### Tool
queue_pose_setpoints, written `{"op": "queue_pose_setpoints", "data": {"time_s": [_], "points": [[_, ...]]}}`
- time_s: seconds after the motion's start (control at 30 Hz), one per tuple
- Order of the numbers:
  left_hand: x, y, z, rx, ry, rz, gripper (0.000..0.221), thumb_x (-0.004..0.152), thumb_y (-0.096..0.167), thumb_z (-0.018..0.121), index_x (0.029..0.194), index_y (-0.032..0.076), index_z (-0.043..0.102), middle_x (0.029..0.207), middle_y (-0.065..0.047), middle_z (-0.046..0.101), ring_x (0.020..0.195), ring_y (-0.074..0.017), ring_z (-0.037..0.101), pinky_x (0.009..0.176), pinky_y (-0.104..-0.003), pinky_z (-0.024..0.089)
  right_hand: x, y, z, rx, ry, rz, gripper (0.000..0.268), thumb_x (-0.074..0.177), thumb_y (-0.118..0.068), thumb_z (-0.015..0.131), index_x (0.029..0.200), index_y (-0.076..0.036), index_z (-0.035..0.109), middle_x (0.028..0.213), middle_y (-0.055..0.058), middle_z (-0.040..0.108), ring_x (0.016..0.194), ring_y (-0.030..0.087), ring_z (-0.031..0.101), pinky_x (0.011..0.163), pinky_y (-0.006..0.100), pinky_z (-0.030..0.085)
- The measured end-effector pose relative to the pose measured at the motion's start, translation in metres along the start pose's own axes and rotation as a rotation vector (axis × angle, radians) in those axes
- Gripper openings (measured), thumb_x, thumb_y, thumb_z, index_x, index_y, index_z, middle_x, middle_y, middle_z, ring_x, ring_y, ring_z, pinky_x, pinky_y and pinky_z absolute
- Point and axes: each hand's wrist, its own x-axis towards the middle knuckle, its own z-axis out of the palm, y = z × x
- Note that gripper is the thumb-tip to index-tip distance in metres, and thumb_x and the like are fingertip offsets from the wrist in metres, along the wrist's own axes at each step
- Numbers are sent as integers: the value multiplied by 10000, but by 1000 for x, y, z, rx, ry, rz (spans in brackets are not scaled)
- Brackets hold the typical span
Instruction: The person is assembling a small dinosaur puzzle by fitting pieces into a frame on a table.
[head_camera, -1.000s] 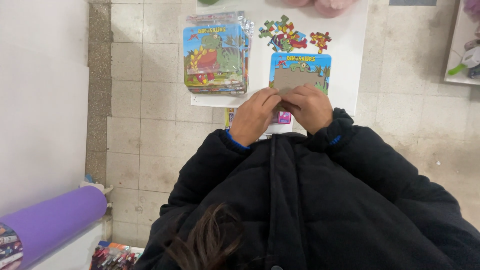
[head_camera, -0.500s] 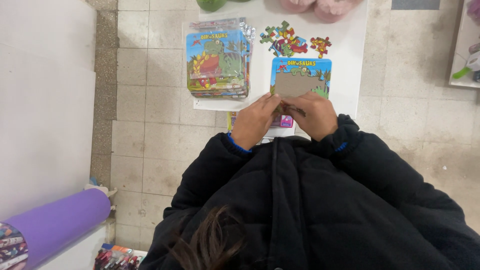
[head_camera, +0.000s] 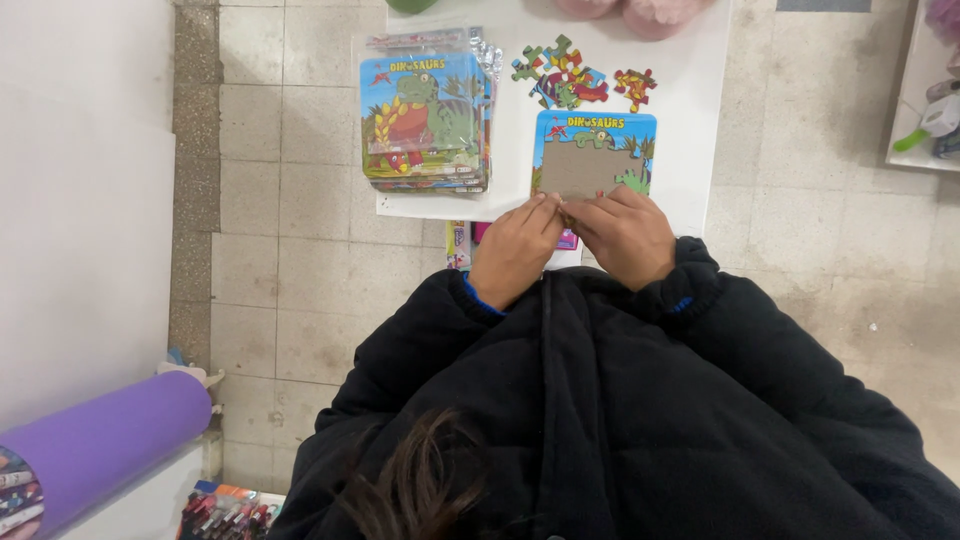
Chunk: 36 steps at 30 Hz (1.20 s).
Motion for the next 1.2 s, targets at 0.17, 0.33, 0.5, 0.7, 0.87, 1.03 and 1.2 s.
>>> {"op": "queue_pose_setpoints", "data": {"time_s": [0.17, 0.33, 0.5, 0.7, 0.87, 1.03, 1.2], "points": [[1, 2, 2, 34, 2, -5, 356, 864, 75, 604, 1183, -72, 663, 1249, -169, 677, 1200, -273, 661, 990, -339, 542, 4, 0, -5, -16, -36, -14, 425, 843, -128, 800, 1258, -125, 714, 1092, 14, 747, 897, 259, 621, 818, 382, 520], [3, 4, -5, -15, -21, -48, 316, 858, 74, 616, 1137, -61, 675, 1228, -171, 685, 1177, -283, 663, 949, -360, 553, 6, -4, -12, -54, -117, 8, 543, 769, -185, 821, 1296, -145, 694, 1128, -2, 746, 949, 254, 626, 828, 398, 518], [10, -12, -14, -254, -32, -81, 196, 906, 74, 667, 1090, 15, 698, 1248, -131, 706, 1104, -276, 693, 893, -375, 569, 15, 6, -27, -11, -188, 39, 502, 786, -207, 812, 1270, -134, 700, 1127, 26, 759, 962, 285, 646, 801, 416, 508], [17, -18, -38, -290, 110, -118, 257, 890, 43, 698, 1146, 31, 711, 1259, -99, 704, 1155, -265, 693, 925, -364, 576, 31, 47, -68, -76, -73, 155, 353, 915, -168, 790, 1255, -95, 734, 1193, 98, 748, 1005, 327, 654, 903, 436, 519], [21, -17, -31, -283, 116, -132, 224, 921, 36, 691, 1145, 25, 703, 1278, -117, 698, 1167, -264, 693, 921, -360, 577, 33, 52, -66, -95, -67, 177, 361, 917, -158, 775, 1267, -80, 732, 1196, 105, 746, 1003, 336, 646, 898, 432, 523], [27, -16, -27, -278, 97, -99, 211, 896, 47, 714, 1103, 17, 695, 1281, -138, 690, 1181, -281, 685, 943, -371, 571, 29, 53, -54, -49, -145, 218, 335, 917, -149, 762, 1246, -89, 739, 1147, 91, 753, 978, 324, 649, 884, 429, 526], [30, -18, -23, -288, 96, -80, 220, 905, 30, 713, 1122, 15, 684, 1284, -136, 686, 1215, -280, 670, 991, -365, 563, 27, 57, -52, -34, -141, 261, 316, 912, -145, 763, 1223, -91, 745, 1161, 88, 751, 971, 321, 648, 866, 426, 526]]}}
